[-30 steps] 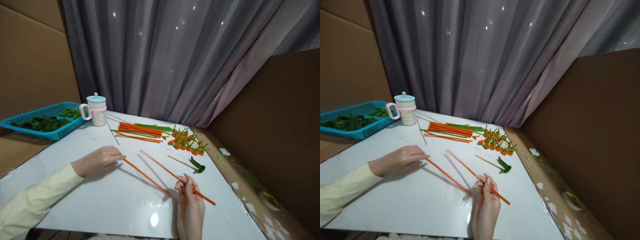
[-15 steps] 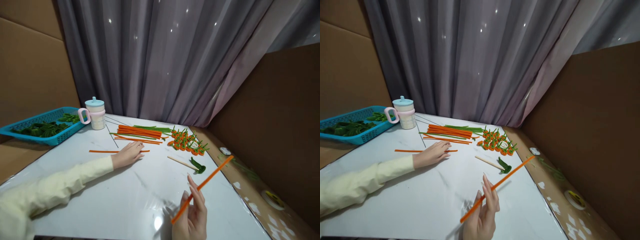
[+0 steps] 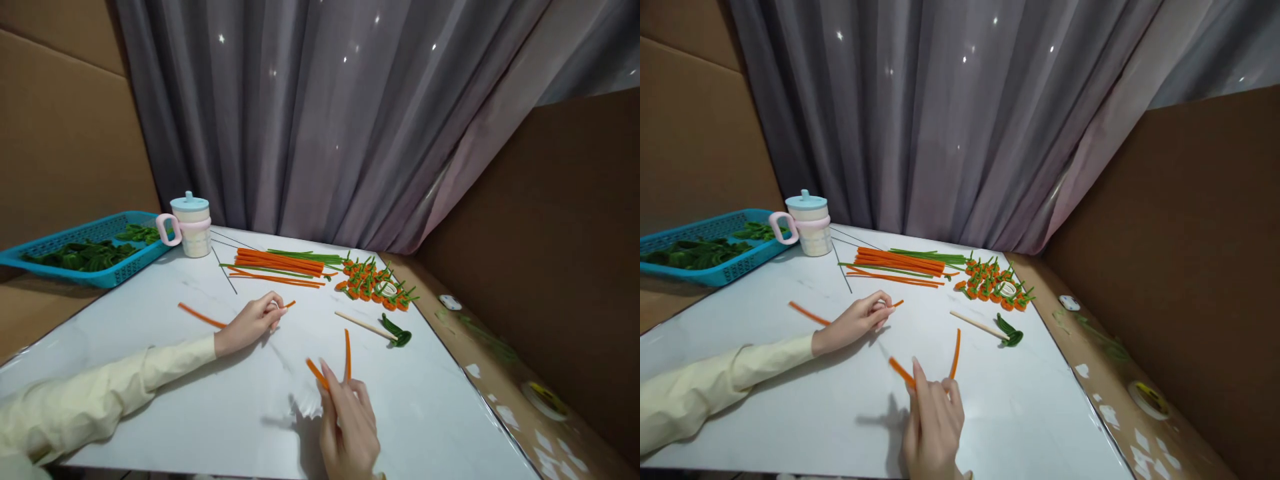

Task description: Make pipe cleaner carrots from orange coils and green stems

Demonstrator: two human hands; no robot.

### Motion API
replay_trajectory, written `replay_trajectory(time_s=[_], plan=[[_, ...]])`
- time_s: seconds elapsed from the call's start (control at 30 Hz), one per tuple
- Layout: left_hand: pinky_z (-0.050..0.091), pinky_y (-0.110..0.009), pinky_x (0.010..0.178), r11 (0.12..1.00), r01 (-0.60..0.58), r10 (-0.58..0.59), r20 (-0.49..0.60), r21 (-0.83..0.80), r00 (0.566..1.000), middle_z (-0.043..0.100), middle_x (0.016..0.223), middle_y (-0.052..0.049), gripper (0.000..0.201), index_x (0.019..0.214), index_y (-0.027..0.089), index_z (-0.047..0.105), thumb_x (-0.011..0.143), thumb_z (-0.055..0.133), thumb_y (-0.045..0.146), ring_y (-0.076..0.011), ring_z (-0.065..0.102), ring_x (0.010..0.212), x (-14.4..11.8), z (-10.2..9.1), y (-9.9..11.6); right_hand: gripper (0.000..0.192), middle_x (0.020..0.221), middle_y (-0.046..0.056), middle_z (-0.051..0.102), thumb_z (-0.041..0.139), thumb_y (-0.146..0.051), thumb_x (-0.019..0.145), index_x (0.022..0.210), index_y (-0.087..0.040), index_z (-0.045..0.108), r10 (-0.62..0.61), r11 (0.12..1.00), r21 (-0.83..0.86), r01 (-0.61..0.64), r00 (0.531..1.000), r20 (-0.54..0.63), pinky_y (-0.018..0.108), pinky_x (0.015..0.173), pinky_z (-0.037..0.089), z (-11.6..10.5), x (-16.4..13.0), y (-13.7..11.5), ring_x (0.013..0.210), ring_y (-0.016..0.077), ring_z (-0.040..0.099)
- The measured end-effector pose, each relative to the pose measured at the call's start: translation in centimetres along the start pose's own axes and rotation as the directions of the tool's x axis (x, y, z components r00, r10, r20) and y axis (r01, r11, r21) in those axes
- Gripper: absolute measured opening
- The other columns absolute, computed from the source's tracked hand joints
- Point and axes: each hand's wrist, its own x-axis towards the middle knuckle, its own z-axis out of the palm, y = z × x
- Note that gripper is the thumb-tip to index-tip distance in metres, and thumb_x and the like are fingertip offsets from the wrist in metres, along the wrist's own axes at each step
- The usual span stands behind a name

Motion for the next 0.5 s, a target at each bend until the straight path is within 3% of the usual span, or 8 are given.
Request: replay_trajectory(time_s=[0.07, 0.17, 0.33, 0.4, 0.5], plan=[[0.029, -0.018, 0.045, 0.946, 0.128, -0.101, 0.104, -0.297, 0.989, 0.044, 0.055, 0.007, 0.023, 0.092, 0.018, 0.047, 0.09, 0.043, 0.041, -0.0075, 0.035, 0.046, -1.9, 0.4, 1.4, 0.035, 0.072, 0.006, 0.067, 0.046, -0.006, 0.09, 0.125, -0.011, 0.051, 0.022, 0.999, -0.026, -0.02, 0.997, 0.068, 0.027, 0.051, 0.039, 1.0, 0.4, -0.1, 0.049, 0.0132, 0.052], [0.02, -0.019, 0.041, 0.817, 0.241, -0.126, 0.244, -0.524, 0.961, 0.051, 0.062, 0.004, 0.031, 0.094, 0.015, 0.051, 0.086, 0.05, 0.045, -0.0045, 0.029, 0.042, -3.7, 1.1, 2.3, 0.025, 0.071, 0.007, 0.068, 0.042, -0.011, 0.093, 0.112, -0.008, 0.058, 0.082, 0.994, -0.09, -0.069, 0.985, 0.152, 0.026, 0.049, 0.04, 2.0, 0.6, -0.3, 0.051, 0.0149, 0.059], [0.012, -0.022, 0.04, 0.68, 0.338, -0.127, 0.35, -0.651, 0.928, 0.048, 0.061, 0.003, 0.033, 0.08, 0.011, 0.057, 0.081, 0.058, 0.044, -0.0025, 0.021, 0.041, -3.7, 1.3, 1.2, 0.035, 0.065, 0.006, 0.067, 0.03, -0.015, 0.095, 0.108, -0.004, 0.061, 0.152, 0.978, -0.179, -0.108, 0.956, 0.252, 0.025, 0.043, 0.038, 2.3, 0.5, -0.4, 0.045, 0.0146, 0.06], [0.012, -0.022, 0.041, 0.691, 0.348, -0.143, 0.352, -0.634, 0.925, 0.043, 0.056, 0.004, 0.033, 0.073, 0.011, 0.058, 0.08, 0.059, 0.043, -0.0033, 0.021, 0.042, -3.4, 1.1, 0.8, 0.037, 0.061, 0.005, 0.065, 0.029, -0.016, 0.095, 0.108, -0.005, 0.062, 0.162, 0.974, -0.201, -0.108, 0.947, 0.277, 0.025, 0.041, 0.037, 2.4, 0.5, -0.4, 0.042, 0.0146, 0.059], [0.019, -0.022, 0.043, 0.772, 0.279, -0.151, 0.262, -0.571, 0.953, 0.041, 0.052, 0.003, 0.035, 0.061, 0.011, 0.056, 0.08, 0.058, 0.041, -0.0056, 0.028, 0.046, -3.2, 1.2, 0.7, 0.036, 0.062, 0.005, 0.066, 0.029, -0.017, 0.095, 0.109, -0.006, 0.061, 0.168, 0.976, -0.186, -0.113, 0.935, 0.311, 0.025, 0.041, 0.038, 2.7, 0.5, -0.4, 0.042, 0.0148, 0.059]])
